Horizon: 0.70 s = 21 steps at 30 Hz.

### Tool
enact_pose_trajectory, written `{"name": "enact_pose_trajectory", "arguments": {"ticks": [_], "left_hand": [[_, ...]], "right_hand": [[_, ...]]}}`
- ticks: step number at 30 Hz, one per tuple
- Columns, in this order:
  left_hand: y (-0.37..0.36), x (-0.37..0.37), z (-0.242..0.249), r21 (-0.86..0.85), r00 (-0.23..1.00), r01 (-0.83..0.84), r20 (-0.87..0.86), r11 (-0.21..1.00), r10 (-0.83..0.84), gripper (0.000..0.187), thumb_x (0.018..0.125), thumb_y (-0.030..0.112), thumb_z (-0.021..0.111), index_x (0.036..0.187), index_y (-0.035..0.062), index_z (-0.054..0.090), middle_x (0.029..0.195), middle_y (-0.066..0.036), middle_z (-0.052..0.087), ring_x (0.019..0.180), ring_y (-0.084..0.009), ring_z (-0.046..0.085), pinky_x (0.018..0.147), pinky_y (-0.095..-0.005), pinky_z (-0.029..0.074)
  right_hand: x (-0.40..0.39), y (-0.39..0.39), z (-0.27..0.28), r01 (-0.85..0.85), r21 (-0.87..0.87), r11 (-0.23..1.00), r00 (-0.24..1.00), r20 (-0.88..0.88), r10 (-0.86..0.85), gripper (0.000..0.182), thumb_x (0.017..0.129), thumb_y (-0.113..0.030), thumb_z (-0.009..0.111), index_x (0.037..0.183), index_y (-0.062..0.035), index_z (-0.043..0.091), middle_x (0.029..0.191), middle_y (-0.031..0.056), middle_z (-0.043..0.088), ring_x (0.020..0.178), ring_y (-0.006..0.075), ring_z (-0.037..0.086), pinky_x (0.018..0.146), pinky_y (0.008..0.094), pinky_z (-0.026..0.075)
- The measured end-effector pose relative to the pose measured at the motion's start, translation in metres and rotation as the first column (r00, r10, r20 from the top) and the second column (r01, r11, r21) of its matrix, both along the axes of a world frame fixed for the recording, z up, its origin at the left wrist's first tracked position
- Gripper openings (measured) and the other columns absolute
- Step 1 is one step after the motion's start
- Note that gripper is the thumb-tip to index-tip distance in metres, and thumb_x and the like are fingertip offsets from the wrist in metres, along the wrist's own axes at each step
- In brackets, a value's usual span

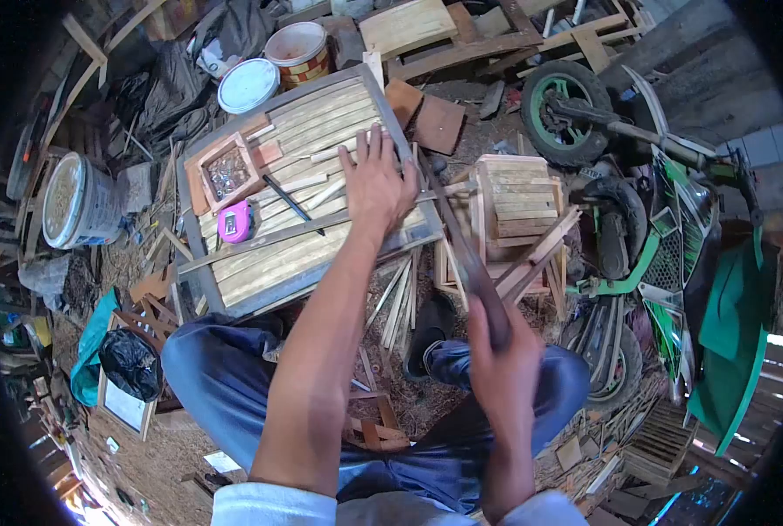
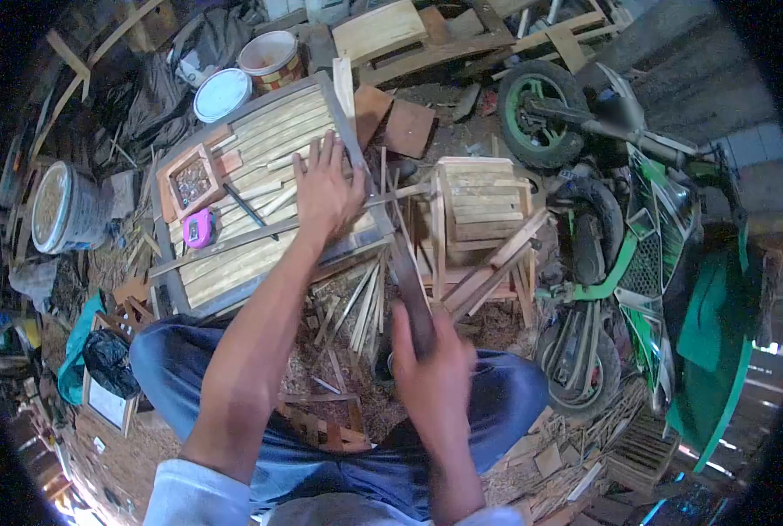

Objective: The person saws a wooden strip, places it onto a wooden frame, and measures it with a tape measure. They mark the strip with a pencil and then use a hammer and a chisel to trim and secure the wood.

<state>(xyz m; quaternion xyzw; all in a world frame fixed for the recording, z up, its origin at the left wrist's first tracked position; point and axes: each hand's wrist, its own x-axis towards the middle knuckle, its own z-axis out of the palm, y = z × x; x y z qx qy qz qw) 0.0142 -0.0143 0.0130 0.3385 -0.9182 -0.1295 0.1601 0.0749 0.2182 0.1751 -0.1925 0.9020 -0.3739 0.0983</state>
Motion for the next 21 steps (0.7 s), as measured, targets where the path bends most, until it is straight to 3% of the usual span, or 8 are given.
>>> {"name": "enact_pose_trajectory", "arguments": {"ticks": [1,3,7,9,12,15,18,21], "left_hand": [[0.000,-0.001,0.003,0.025,1.000,0.008,0.016,1.000,-0.008,0.063,0.094,0.040,0.041,0.143,0.0005,0.042,0.155,-0.015,0.033,0.145,-0.0330,0.026,0.118,-0.0566,0.013],[0.000,0.001,0.009,0.078,0.998,0.019,0.059,0.997,-0.024,0.066,0.094,0.040,0.038,0.146,0.0005,0.038,0.157,-0.014,0.029,0.147,-0.0315,0.022,0.119,-0.0561,0.009],[0.000,0.000,0.010,0.065,0.996,0.012,0.086,0.998,-0.018,0.066,0.094,0.040,0.039,0.146,0.0005,0.037,0.157,-0.014,0.030,0.146,-0.0323,0.023,0.119,-0.0554,0.010],[-0.001,0.003,0.004,0.056,0.997,0.006,0.077,0.998,-0.010,0.065,0.094,0.040,0.039,0.146,0.0004,0.038,0.157,-0.014,0.030,0.146,-0.0328,0.023,0.119,-0.0554,0.010],[-0.001,0.000,0.008,0.079,0.996,0.013,0.085,0.997,-0.020,0.065,0.094,0.041,0.039,0.146,0.0008,0.039,0.157,-0.014,0.030,0.147,-0.0323,0.022,0.120,-0.0551,0.010],[-0.001,0.000,0.012,0.113,0.996,0.020,0.081,0.993,-0.029,0.065,0.094,0.041,0.039,0.146,0.0010,0.038,0.157,-0.014,0.030,0.147,-0.0321,0.022,0.120,-0.0551,0.010],[0.000,0.001,0.009,0.078,0.996,0.009,0.085,0.997,-0.016,0.064,0.094,0.040,0.039,0.146,0.0012,0.038,0.156,-0.014,0.031,0.146,-0.0321,0.022,0.120,-0.0551,0.010],[-0.001,0.000,0.007,0.054,0.996,0.001,0.085,0.999,-0.005,0.064,0.094,0.040,0.039,0.146,0.0011,0.038,0.156,-0.014,0.031,0.146,-0.0322,0.024,0.120,-0.0553,0.010]], "right_hand": [[-0.016,-0.015,-0.020,-0.010,-0.037,0.999,0.999,-0.041,0.009,0.025,0.092,-0.025,0.067,0.085,-0.0018,0.062,0.060,0.0174,0.059,0.053,0.0380,0.058,0.051,0.0444,0.042],[-0.031,-0.024,-0.015,-0.003,0.006,1.000,0.999,0.050,0.003,0.022,0.092,-0.022,0.067,0.087,-0.0015,0.063,0.061,0.0183,0.060,0.055,0.0373,0.061,0.051,0.0419,0.043],[0.012,0.023,0.049,0.043,0.050,0.998,0.991,0.126,-0.049,0.019,0.091,-0.017,0.068,0.087,0.0007,0.064,0.063,0.0193,0.062,0.051,0.0298,0.063,0.051,0.0356,0.046],[0.022,0.023,0.065,0.080,0.118,0.990,0.992,0.084,-0.090,0.021,0.091,-0.019,0.069,0.086,0.0007,0.064,0.062,0.0181,0.061,0.052,0.0283,0.063,0.052,0.0369,0.046],[-0.008,-0.008,0.002,0.025,-0.024,0.999,0.996,0.091,-0.023,0.023,0.092,-0.021,0.068,0.087,0.0010,0.064,0.062,0.0186,0.061,0.055,0.0332,0.063,0.054,0.0394,0.046],[-0.027,-0.023,-0.041,-0.011,-0.056,0.998,0.999,-0.044,0.009,0.026,0.093,-0.024,0.066,0.088,0.0013,0.063,0.063,0.0203,0.061,0.057,0.0393,0.061,0.055,0.0427,0.046],[0.005,0.011,0.022,0.015,0.005,1.000,0.991,0.134,-0.015,0.022,0.091,-0.021,0.068,0.095,0.0005,0.064,0.062,0.0181,0.062,0.052,0.0350,0.063,0.051,0.0394,0.047],[0.022,0.034,0.051,0.040,0.103,0.994,0.993,0.111,-0.052,0.020,0.091,-0.020,0.070,0.094,-0.0007,0.065,0.059,0.0153,0.061,0.050,0.0301,0.062,0.050,0.0365,0.047]]}}
